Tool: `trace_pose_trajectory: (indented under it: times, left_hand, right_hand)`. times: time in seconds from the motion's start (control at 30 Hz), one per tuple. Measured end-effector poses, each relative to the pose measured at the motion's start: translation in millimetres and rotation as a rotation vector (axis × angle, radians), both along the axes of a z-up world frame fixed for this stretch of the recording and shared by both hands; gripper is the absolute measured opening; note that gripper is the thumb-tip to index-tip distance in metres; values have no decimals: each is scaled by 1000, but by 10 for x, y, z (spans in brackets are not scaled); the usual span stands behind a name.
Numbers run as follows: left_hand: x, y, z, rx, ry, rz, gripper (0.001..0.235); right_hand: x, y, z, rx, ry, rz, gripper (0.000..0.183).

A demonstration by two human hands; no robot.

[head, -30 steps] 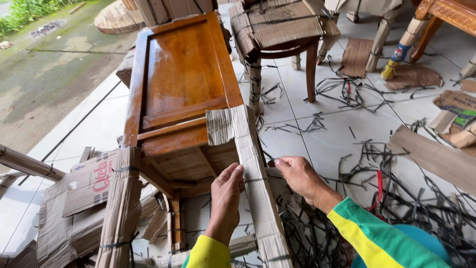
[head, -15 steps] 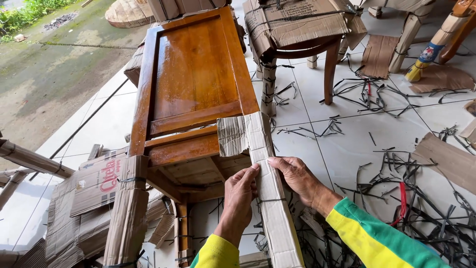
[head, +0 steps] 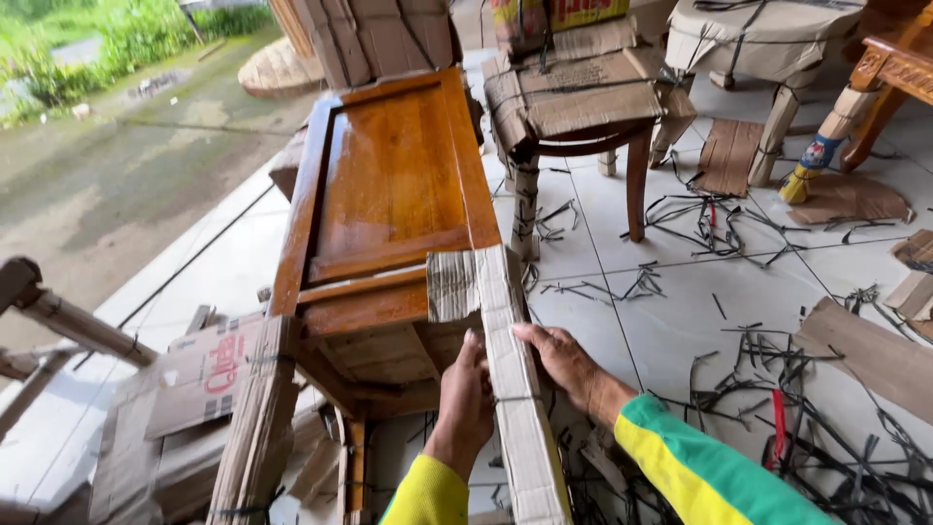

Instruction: The person wraps a wooden chair leg with strips of cardboard and secures them using black plastic strapping. They use a red-handled tool to cut the straps and continue wrapping the leg methodically.

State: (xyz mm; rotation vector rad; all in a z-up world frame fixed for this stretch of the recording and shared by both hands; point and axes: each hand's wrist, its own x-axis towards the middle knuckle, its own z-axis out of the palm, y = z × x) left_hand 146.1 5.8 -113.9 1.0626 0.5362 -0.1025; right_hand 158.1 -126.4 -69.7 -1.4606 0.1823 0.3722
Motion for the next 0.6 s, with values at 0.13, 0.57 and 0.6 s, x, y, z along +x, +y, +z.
trace_pose_trajectory:
  times: [0.13, 0.57, 0.6]
  left_hand:
    - [-5, -31, 111, -168, 75, -17, 43]
    - [80, -42, 191, 394, -268, 328, 24]
    - [96, 10, 198, 398, -271, 328, 24]
  right_hand:
    - [53, -90, -126, 135, 81, 101, 38]
    - [550, -471, -447, -278, -124, 326, 53]
    - [552, -508, -277, -274, -127, 325, 53]
